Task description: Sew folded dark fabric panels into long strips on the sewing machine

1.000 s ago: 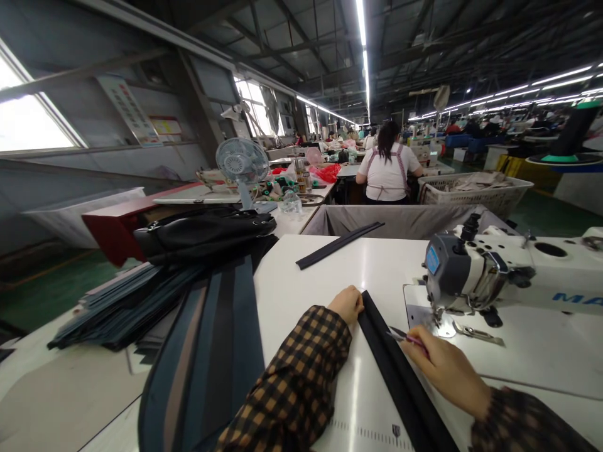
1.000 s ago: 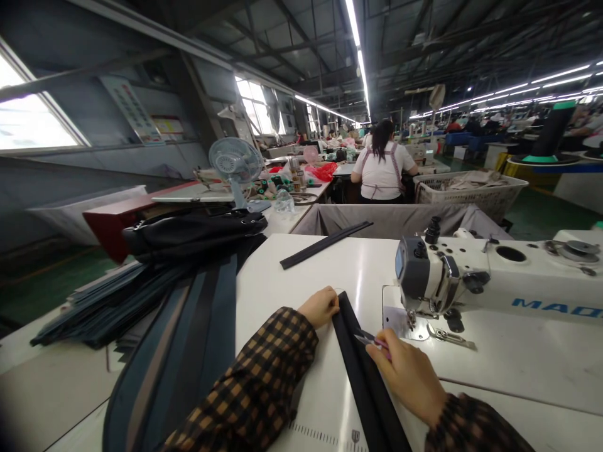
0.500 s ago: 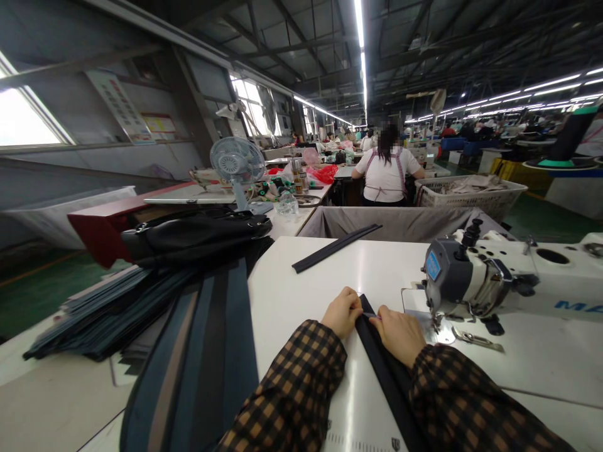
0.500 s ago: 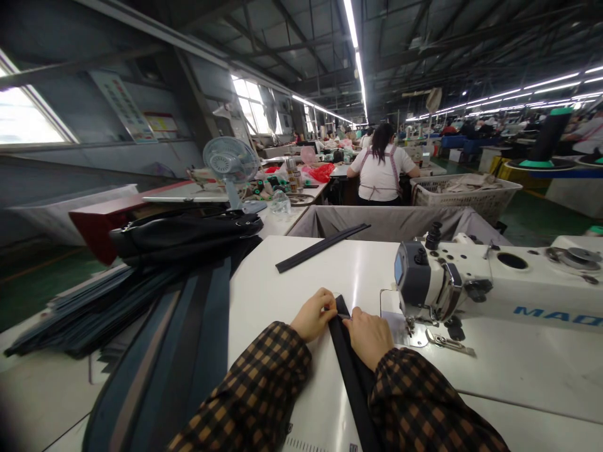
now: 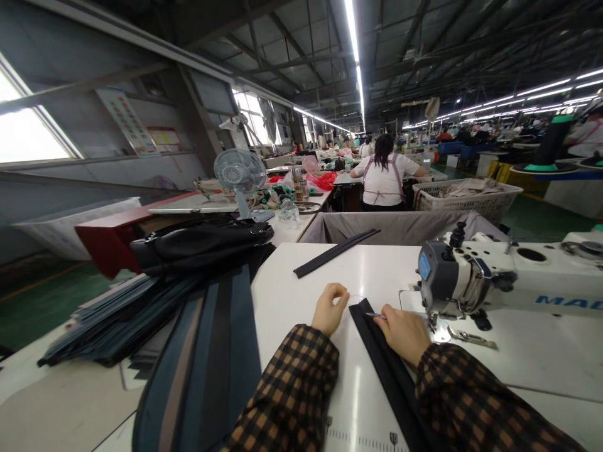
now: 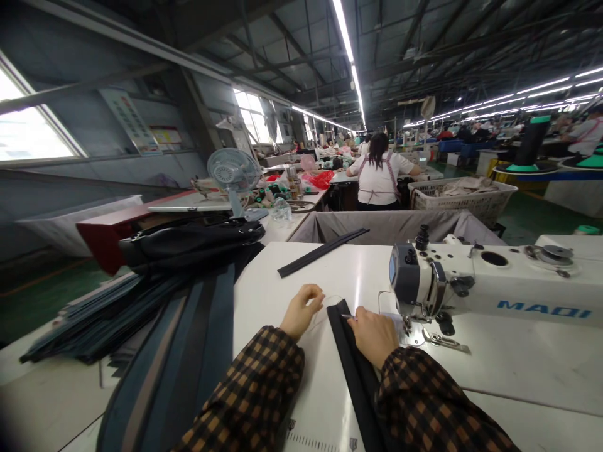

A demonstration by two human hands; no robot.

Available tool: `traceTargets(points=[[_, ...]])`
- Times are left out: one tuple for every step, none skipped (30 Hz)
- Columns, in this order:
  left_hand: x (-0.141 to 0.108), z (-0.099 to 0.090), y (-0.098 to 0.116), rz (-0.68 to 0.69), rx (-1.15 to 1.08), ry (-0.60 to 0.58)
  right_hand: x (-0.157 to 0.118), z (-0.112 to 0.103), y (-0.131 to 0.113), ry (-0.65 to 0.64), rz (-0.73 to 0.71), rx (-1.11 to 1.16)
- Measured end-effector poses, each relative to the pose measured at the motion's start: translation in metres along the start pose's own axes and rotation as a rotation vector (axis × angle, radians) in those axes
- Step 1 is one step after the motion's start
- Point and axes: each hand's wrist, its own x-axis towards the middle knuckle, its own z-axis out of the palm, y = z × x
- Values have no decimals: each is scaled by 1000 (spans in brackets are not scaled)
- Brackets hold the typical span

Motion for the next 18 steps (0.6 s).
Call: traceTargets(points=[[-2,-8,-3,-32,9,65,-8,-3,7,2,14,22],[-5,-15,-6,-60,16,121,-19,-6,14,2,27,41],[-11,-21,-8,-81,18,159,-33,-8,23,-10,38,71],[-19,-25,-10,-98,12,174,-48,-8,30,-35,48,101],[-29,-26,-10,-112,-4,163,-65,-7,37,-70,58,142],[-40,-24,-9,-129,-29,130,-81,-4,41,-135,76,228],[-51,-19,-7,-151,-63,81,-96,0,43,-171,93,295],[-61,-12,-4,-180,-104,22,-108,4,43,-195,112,344],[-70,-3,0,-213,-149,-37,-118,8,41,-216,119,385],[-78,6,6,-250,-196,-90,-124,11,37,-215,113,406],[-82,14,13,-287,-245,-134,-128,14,32,-197,87,412],[-85,20,21,-321,-290,-168,-130,15,27,-150,39,402],[-85,24,30,-346,-327,-197,-130,16,22,-72,-26,377],[-84,25,40,-366,-374,-220,-130,15,17,24,-103,338],[-83,24,50,-384,-442,-234,-130,15,12,126,-186,289],[-81,22,60,-401,-530,-235,-131,13,9,222,-265,233],[-79,18,70,-416,-634,-225,-133,12,5,297,-332,175],[-79,14,79,-430,-747,-206,-135,11,2,354,-384,115]])
